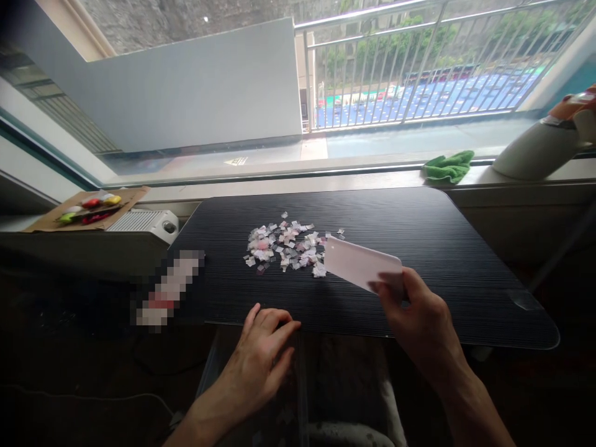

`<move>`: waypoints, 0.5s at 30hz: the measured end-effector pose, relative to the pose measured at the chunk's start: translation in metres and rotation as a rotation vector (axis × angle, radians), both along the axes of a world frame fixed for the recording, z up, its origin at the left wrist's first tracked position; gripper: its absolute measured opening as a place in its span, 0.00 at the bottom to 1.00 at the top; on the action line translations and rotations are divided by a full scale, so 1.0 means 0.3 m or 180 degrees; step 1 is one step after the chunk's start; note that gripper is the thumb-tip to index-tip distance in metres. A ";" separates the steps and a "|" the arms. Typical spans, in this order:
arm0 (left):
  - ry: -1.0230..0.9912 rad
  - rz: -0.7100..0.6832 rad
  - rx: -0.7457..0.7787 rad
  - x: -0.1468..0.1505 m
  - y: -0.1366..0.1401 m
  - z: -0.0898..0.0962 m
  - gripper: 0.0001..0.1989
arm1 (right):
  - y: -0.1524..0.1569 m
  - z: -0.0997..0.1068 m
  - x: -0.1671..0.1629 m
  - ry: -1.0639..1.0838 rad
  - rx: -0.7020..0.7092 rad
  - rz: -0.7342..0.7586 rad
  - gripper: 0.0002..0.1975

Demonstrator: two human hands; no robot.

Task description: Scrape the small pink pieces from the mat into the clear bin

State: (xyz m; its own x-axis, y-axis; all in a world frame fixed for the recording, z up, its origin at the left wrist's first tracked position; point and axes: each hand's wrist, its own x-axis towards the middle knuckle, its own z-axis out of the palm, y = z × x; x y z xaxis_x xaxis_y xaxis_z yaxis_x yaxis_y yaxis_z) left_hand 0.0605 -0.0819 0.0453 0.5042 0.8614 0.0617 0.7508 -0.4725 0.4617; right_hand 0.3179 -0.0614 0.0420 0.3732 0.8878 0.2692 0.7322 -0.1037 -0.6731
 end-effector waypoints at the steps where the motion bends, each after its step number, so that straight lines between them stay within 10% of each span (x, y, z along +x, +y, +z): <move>1: -0.0013 0.0004 -0.0002 0.000 0.000 -0.002 0.21 | -0.001 0.001 -0.002 0.0018 0.0008 0.0027 0.09; 15: 0.0005 -0.0011 0.0113 -0.009 -0.010 -0.014 0.22 | 0.010 -0.006 0.019 0.0302 -0.0182 -0.0017 0.12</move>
State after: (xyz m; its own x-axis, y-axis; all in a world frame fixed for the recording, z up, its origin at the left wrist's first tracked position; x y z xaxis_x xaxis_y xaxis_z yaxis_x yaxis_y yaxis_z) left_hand 0.0580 -0.0849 0.0411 0.5072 0.8570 0.0914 0.7499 -0.4911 0.4433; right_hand 0.3237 -0.0585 0.0402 0.3994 0.8986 0.1815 0.6648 -0.1476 -0.7323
